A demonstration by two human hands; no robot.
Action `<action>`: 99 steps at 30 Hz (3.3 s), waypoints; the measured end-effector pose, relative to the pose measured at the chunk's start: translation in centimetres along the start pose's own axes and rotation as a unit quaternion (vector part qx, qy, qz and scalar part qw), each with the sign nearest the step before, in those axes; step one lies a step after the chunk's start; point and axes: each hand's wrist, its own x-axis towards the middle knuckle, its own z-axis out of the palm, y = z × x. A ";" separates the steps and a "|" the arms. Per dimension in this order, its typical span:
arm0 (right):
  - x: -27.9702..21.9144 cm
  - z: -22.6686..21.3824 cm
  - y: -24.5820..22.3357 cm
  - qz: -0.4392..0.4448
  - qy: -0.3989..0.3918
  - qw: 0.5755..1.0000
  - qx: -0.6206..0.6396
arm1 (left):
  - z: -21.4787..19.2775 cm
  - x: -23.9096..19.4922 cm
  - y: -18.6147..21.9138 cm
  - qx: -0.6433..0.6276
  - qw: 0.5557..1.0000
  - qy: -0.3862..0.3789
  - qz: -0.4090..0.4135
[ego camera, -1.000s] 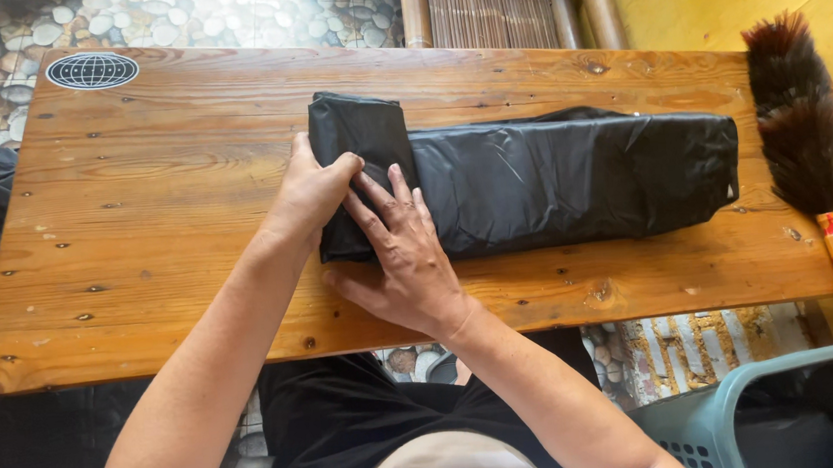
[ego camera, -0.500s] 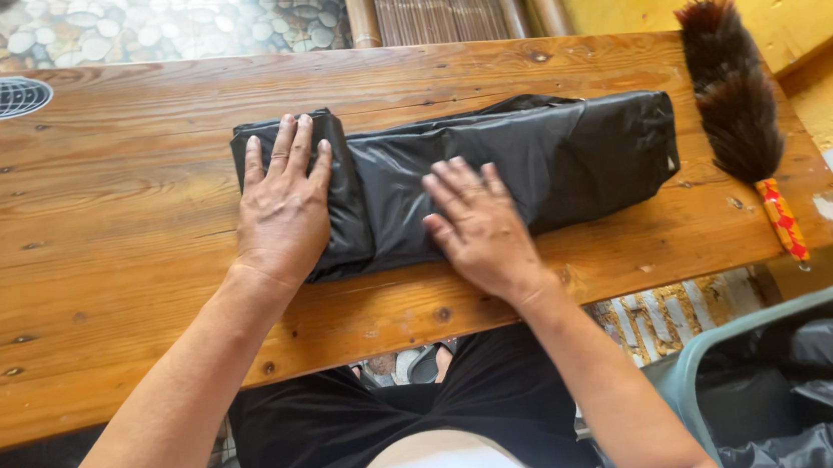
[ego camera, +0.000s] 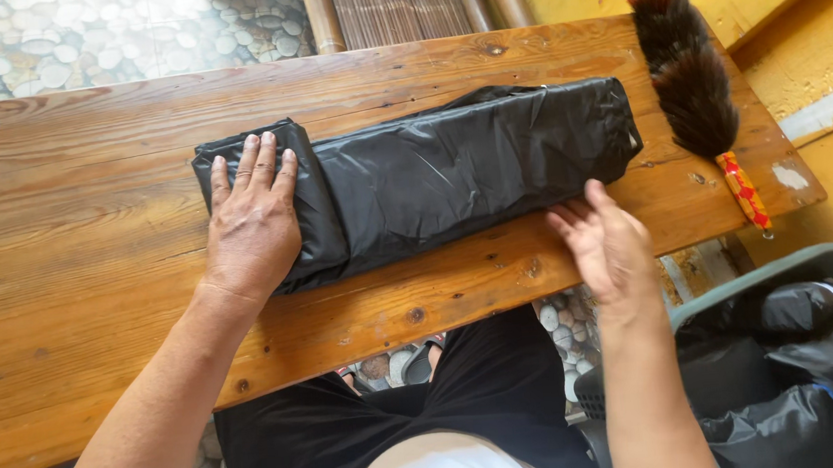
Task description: The person places a black plastic bag on a wooden table, smooths it out, and folds it into a compact rectangular shape. They then secure the folded bag with a blue strap and a white label.
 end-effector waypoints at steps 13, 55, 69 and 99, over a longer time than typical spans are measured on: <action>6.9 2.9 4.5 0.028 0.120 0.991 -0.044 | -0.5 0.0 0.0 -0.016 1.000 -0.007 -0.012; 0.9 6.4 4.4 -0.333 -0.218 0.644 -0.653 | -2.2 2.1 0.7 0.001 0.972 -0.057 0.229; -0.3 7.9 4.4 -0.335 -0.237 0.602 -0.685 | -5.3 4.6 1.4 -0.128 0.935 -0.126 0.306; -2.1 8.9 5.3 -0.073 0.079 0.966 -0.236 | 0.1 5.4 3.6 -0.028 0.889 -0.214 0.403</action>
